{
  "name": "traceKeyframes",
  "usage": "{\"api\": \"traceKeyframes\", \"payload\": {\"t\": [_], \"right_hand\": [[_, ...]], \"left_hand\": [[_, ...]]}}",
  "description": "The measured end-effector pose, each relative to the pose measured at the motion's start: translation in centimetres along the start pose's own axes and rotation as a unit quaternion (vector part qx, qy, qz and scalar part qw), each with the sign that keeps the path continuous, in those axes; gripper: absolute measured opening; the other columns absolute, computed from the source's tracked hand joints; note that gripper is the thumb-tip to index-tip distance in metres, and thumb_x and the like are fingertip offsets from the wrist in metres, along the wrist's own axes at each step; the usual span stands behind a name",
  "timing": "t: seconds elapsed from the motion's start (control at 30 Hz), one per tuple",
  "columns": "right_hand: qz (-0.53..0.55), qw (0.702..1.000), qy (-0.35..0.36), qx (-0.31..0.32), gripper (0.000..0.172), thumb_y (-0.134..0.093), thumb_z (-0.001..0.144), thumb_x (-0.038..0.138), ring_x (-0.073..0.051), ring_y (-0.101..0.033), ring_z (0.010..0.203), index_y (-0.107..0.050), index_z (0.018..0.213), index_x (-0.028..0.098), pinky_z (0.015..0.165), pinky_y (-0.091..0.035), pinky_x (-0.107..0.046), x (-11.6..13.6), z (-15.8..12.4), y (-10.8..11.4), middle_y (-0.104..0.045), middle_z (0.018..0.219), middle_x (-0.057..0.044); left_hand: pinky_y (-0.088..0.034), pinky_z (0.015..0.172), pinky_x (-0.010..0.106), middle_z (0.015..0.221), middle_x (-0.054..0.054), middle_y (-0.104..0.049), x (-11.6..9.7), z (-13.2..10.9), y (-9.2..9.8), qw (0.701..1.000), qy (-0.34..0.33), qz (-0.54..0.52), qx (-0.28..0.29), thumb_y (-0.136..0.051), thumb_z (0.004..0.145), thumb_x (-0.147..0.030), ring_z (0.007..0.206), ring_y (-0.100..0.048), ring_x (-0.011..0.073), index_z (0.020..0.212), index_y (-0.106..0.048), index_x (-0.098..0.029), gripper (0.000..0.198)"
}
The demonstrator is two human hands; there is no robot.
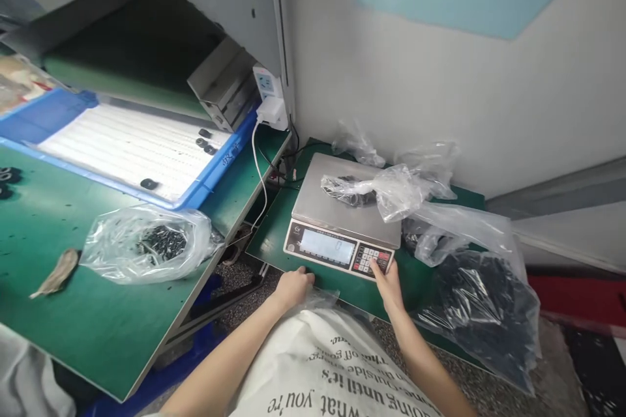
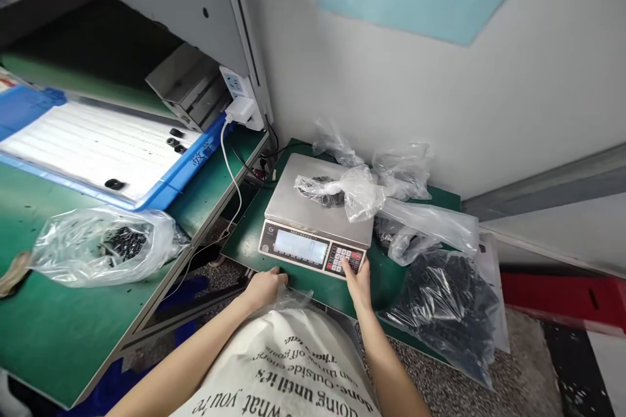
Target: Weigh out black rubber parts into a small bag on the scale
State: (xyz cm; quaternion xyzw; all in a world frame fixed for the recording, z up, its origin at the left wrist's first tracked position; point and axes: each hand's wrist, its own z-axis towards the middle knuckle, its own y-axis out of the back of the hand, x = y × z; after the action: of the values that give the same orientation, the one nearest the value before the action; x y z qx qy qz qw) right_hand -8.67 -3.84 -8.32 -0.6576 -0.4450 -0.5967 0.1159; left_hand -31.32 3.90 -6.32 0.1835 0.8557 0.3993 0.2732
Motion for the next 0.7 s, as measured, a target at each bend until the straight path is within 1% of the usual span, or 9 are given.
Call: {"api": "traceKeyframes", "payload": {"t": [0.1,0.17,0.23,0.3,0.4,0.47,0.57,0.63,0.7], "right_hand": [[0.011,1.0,-0.006,0.003,0.067,-0.056,0.061,0.057,-0.028,-0.052,0.106,-0.039,0.112,0.017,0.094,-0.04,-0.042,0.6,-0.3,0.1,-0.054,0.115,-0.013],[0.022,1.0,-0.008,-0.001,0.065,-0.052,0.062,0.052,-0.028,-0.053,0.104,-0.038,0.114,0.016,0.09,-0.044,-0.041,1.1,-0.5,0.0,-0.054,0.116,-0.014],[0.029,0.999,-0.009,-0.015,0.065,-0.05,0.062,0.048,-0.027,-0.054,0.102,-0.037,0.116,0.016,0.087,-0.046,-0.039,1.5,-0.6,-0.1,-0.054,0.117,-0.014],[0.033,0.999,-0.005,-0.032,0.067,-0.052,0.06,0.046,-0.026,-0.054,0.102,-0.036,0.118,0.016,0.087,-0.046,-0.037,2.0,-0.6,-0.3,-0.054,0.117,-0.012],[0.029,0.998,-0.006,-0.055,0.068,-0.057,0.058,0.047,-0.025,-0.055,0.101,-0.038,0.116,0.017,0.09,-0.043,-0.036,2.4,-0.4,-0.9,-0.057,0.111,-0.011],[0.024,0.997,-0.015,-0.071,0.068,-0.06,0.058,0.05,-0.026,-0.056,0.098,-0.039,0.113,0.017,0.089,-0.044,-0.037,2.6,-0.3,-1.3,-0.059,0.108,-0.011],[0.016,0.995,-0.024,-0.093,0.069,-0.063,0.057,0.051,-0.026,-0.057,0.097,-0.039,0.111,0.017,0.088,-0.044,-0.038,2.6,-0.2,-1.7,-0.058,0.107,-0.013],[0.018,0.995,-0.019,-0.091,0.07,-0.063,0.058,0.052,-0.026,-0.057,0.097,-0.038,0.113,0.016,0.088,-0.044,-0.037,2.6,-0.4,-1.7,-0.058,0.109,-0.013],[0.027,0.997,-0.004,-0.073,0.073,-0.06,0.059,0.052,-0.024,-0.056,0.099,-0.036,0.117,0.016,0.088,-0.044,-0.035,2.4,-0.8,-1.5,-0.056,0.111,-0.013]], "left_hand": [[-0.047,0.067,0.033,0.096,0.009,-0.057,0.1,-0.3,-0.1,1.0,-0.001,-0.003,-0.005,-0.04,0.074,-0.01,0.08,-0.063,0.0252,0.095,-0.06,-0.024,0.032],[-0.047,0.066,0.032,0.096,0.009,-0.057,0.1,-0.5,0.0,1.0,-0.002,-0.002,-0.006,-0.039,0.074,-0.009,0.08,-0.063,0.0246,0.095,-0.059,-0.023,0.033],[-0.046,0.065,0.031,0.097,0.009,-0.056,0.1,-0.6,0.1,1.0,-0.003,0.0,-0.004,-0.037,0.075,-0.008,0.08,-0.063,0.0246,0.096,-0.059,-0.023,0.034],[-0.045,0.063,0.031,0.097,0.009,-0.056,0.1,-0.6,0.2,1.0,-0.006,0.002,0.0,-0.035,0.076,-0.008,0.079,-0.063,0.0251,0.097,-0.058,-0.023,0.035],[-0.044,0.063,0.031,0.097,0.009,-0.056,0.2,-0.5,0.2,1.0,-0.009,0.006,0.006,-0.034,0.076,-0.007,0.08,-0.063,0.0253,0.099,-0.058,-0.023,0.037],[-0.044,0.064,0.031,0.097,0.009,-0.056,0.2,-0.5,0.2,1.0,-0.01,0.007,0.009,-0.033,0.075,-0.006,0.081,-0.063,0.0254,0.099,-0.057,-0.023,0.038],[-0.044,0.063,0.031,0.097,0.009,-0.055,0.3,-0.4,0.1,1.0,-0.009,0.008,0.012,-0.033,0.076,-0.006,0.081,-0.063,0.0252,0.1,-0.057,-0.024,0.039],[-0.043,0.063,0.03,0.097,0.008,-0.055,0.4,-0.4,0.1,1.0,-0.006,0.009,0.013,-0.033,0.076,-0.006,0.08,-0.063,0.0244,0.101,-0.057,-0.024,0.039],[-0.043,0.062,0.029,0.096,0.008,-0.055,0.4,-0.4,0.0,1.0,-0.004,0.01,0.014,-0.034,0.076,-0.007,0.078,-0.062,0.0229,0.101,-0.057,-0.024,0.038]]}}
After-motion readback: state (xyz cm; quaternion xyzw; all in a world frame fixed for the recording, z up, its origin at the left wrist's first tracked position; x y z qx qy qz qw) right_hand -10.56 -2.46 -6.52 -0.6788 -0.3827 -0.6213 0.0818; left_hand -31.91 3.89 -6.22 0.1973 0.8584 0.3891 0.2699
